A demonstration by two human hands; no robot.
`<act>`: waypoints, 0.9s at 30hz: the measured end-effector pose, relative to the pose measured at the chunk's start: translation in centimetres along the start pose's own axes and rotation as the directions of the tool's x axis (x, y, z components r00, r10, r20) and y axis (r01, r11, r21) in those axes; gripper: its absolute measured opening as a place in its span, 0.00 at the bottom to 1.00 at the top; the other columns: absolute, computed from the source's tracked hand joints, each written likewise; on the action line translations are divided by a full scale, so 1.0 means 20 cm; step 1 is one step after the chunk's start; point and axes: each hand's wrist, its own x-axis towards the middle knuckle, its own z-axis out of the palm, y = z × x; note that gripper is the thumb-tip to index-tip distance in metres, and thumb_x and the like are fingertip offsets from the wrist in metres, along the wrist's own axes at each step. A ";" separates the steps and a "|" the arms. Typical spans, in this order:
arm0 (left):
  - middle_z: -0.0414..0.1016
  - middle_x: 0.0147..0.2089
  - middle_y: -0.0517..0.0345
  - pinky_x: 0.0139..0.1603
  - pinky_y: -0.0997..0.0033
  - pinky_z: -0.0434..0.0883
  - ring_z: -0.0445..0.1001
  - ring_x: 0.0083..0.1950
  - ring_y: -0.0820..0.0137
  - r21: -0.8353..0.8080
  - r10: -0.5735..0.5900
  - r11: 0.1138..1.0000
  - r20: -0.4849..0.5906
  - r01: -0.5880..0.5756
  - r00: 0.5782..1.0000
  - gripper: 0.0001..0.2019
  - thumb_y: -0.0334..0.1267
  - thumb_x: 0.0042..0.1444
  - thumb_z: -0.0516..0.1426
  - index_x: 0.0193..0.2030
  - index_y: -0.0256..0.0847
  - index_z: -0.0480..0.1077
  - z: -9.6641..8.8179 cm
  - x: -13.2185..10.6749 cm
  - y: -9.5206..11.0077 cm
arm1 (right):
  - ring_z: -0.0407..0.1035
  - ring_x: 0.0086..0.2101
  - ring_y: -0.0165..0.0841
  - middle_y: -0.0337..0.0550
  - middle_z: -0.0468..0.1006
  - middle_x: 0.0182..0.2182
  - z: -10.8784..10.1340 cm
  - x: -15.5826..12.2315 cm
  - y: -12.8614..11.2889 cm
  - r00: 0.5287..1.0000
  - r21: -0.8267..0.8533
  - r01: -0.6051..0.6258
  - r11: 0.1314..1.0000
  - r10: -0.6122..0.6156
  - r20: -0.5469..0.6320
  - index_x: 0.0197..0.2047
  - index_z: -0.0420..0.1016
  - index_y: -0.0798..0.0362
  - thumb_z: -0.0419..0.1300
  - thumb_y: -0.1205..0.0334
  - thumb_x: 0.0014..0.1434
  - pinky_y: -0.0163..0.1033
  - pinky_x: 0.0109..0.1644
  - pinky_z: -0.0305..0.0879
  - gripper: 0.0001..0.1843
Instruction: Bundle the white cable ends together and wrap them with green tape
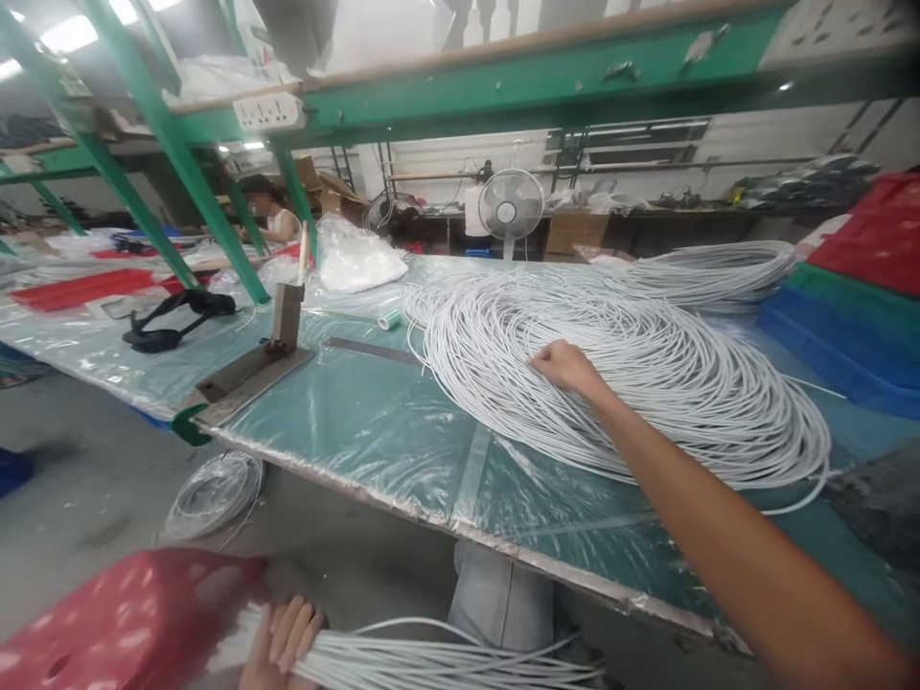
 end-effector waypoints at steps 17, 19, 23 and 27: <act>0.60 0.24 0.71 0.22 0.79 0.63 0.58 0.18 0.82 -0.158 -0.069 0.981 0.268 0.114 0.961 0.25 0.48 0.47 0.69 0.32 0.40 0.56 0.14 -0.05 -0.05 | 0.66 0.25 0.28 0.42 0.75 0.30 0.18 -1.30 -0.36 0.511 0.165 0.859 0.484 -0.806 -0.297 0.45 0.72 0.54 0.47 0.74 0.65 0.37 0.25 0.54 0.14; 0.61 0.27 0.70 0.21 0.80 0.62 0.57 0.18 0.84 -0.165 -0.047 0.982 0.264 0.093 0.963 0.27 0.51 0.44 0.69 0.35 0.40 0.57 0.15 -0.05 -0.07 | 0.65 0.21 0.29 0.41 0.73 0.25 0.40 -1.46 -0.33 0.496 0.224 0.863 0.453 -0.844 -0.203 0.39 0.72 0.54 0.45 0.73 0.64 0.38 0.22 0.50 0.15; 0.60 0.30 0.68 0.20 0.81 0.61 0.52 0.17 0.86 -0.179 0.008 0.983 0.239 0.036 0.971 0.28 0.57 0.46 0.66 0.36 0.39 0.58 0.15 -0.06 -0.09 | 0.69 0.23 0.31 0.44 0.75 0.28 0.65 -1.58 -0.21 0.555 0.306 0.806 0.506 -0.826 -0.096 0.41 0.73 0.51 0.41 0.73 0.65 0.36 0.21 0.55 0.19; 0.58 0.29 0.67 0.20 0.80 0.60 0.49 0.17 0.85 -0.194 0.009 0.980 0.211 0.033 0.978 0.24 0.59 0.56 0.57 0.35 0.38 0.58 0.14 -0.06 -0.10 | 0.74 0.30 0.33 0.44 0.76 0.29 0.63 -1.58 -0.14 0.610 0.374 0.760 0.532 -0.783 -0.126 0.44 0.72 0.49 0.44 0.69 0.68 0.34 0.25 0.62 0.16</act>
